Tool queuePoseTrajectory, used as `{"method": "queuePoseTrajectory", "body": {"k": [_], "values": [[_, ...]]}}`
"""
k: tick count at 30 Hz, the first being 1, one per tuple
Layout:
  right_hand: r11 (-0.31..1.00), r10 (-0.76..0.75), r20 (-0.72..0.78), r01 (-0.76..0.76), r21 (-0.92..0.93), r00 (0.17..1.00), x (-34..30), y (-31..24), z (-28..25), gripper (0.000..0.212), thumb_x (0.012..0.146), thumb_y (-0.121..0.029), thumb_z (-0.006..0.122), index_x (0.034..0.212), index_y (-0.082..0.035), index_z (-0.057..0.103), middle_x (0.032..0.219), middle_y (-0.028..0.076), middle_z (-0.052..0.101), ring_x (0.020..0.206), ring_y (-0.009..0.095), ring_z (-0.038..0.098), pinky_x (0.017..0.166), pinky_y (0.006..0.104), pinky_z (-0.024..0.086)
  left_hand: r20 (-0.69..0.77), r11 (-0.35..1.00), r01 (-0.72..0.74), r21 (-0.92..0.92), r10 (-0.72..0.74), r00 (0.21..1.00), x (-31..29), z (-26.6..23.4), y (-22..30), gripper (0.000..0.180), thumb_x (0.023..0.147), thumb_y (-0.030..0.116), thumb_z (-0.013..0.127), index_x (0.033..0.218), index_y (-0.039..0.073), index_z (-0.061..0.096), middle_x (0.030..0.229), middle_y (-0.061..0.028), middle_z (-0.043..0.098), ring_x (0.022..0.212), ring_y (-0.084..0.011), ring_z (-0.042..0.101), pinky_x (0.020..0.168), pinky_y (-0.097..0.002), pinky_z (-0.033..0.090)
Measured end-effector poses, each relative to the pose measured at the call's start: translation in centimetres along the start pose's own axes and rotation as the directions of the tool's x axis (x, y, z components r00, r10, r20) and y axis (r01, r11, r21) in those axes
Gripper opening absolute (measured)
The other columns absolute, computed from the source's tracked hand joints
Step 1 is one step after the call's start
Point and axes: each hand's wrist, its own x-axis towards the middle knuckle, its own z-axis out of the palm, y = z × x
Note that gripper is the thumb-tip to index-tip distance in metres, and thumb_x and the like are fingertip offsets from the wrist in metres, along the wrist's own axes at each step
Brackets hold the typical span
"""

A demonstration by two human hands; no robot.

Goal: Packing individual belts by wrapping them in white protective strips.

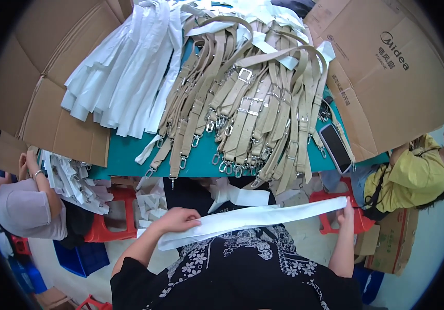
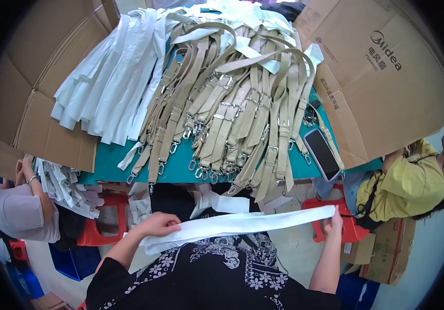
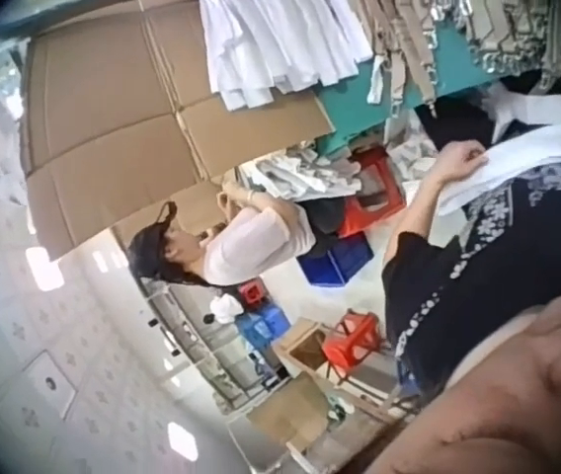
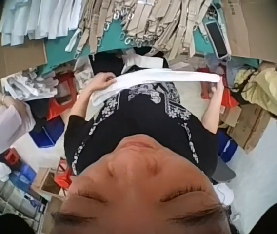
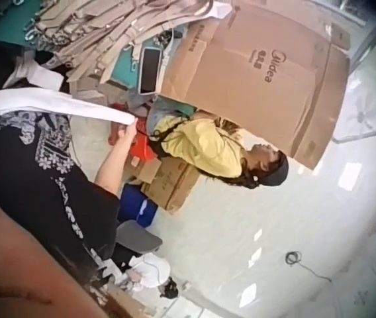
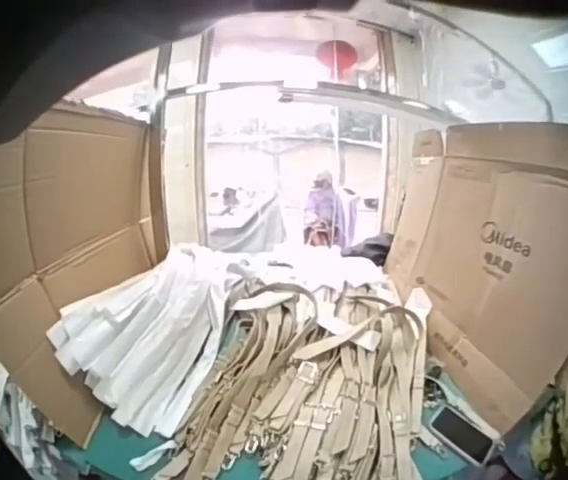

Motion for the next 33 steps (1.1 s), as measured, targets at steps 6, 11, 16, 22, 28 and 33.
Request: {"method": "queuePoseTrajectory", "body": {"k": [6,11,16,22,28,33], "values": [[0.299,0.132,0.035,-0.006,-0.954,0.991,0.3,7.4,1.1,0.037,0.089,-0.04,0.049,0.084,-0.005,0.061,0.069,0.006,0.061,0.066,0.021,0.06,0.054,0.0341,0.047,-0.056,0.991,0.018,0.129,-0.01,0.998,0.5,1.9,1.4,0.023,0.082,0.032,0.058,0.087,0.01,0.062,0.076,-0.0089,0.064,0.072,-0.0289,0.062,0.061,-0.038,0.047],[-0.406,0.704,0.444,0.828,-0.387,0.554,-5.5,8.8,11.6,0.037,0.084,-0.04,0.048,0.091,-0.008,0.063,0.085,0.016,0.063,0.081,0.036,0.059,0.073,0.0445,0.047,-0.141,0.98,-0.011,0.2,0.04,0.989,0.1,1.7,-0.5,0.016,0.078,0.027,0.06,0.081,0.012,0.064,0.078,-0.007,0.063,0.077,-0.0272,0.061,0.064,-0.0385,0.048],[-0.389,0.59,0.676,0.889,-0.241,0.441,-15.7,8.0,23.3,0.03,0.085,-0.035,0.051,0.082,-0.006,0.061,0.074,0.016,0.062,0.068,0.034,0.061,0.063,0.0451,0.048,-0.133,0.982,0.126,0.144,-0.106,0.985,-1.2,0.1,-1.6,0.016,0.078,0.027,0.062,0.081,0.011,0.065,0.075,-0.0078,0.062,0.071,-0.0277,0.06,0.06,-0.0368,0.047],[-0.193,0.266,0.935,0.963,-0.186,0.234,-16.4,15.2,26.9,0.024,0.083,-0.027,0.056,0.099,-0.008,0.058,0.08,0.014,0.062,0.076,0.029,0.061,0.065,0.0438,0.047,-0.638,0.945,-0.073,0.32,0.272,0.721,8.8,3.2,-2.0,0.049,0.077,0.026,0.064,0.117,0.003,0.047,0.097,-0.0202,0.058,0.081,-0.0366,0.059,0.07,-0.0427,0.048],[-0.133,0.303,0.942,0.985,-0.107,0.143,-16.3,17.4,26.4,0.02,0.083,-0.025,0.054,0.092,-0.009,0.063,0.082,0.01,0.062,0.078,0.029,0.06,0.066,0.0396,0.048,-0.285,0.969,0.235,0.075,-0.205,0.936,14.7,7.1,-6.4,0.035,0.076,0.024,0.064,0.103,0.002,0.058,0.101,-0.0229,0.059,0.091,-0.0385,0.058,0.078,-0.0422,0.049],[0.089,0.241,0.947,0.967,-0.239,0.212,-18.7,14.5,25.8,0.021,0.08,-0.021,0.06,0.095,-0.007,0.062,0.079,0.01,0.06,0.075,0.026,0.06,0.066,0.0382,0.048,-0.53,0.872,-0.03,-0.488,-0.269,0.804,7.0,4.3,0.6,0.017,0.083,0.016,0.059,0.093,0.003,0.063,0.086,-0.0103,0.065,0.078,-0.0182,0.062,0.069,-0.0308,0.047]]}}
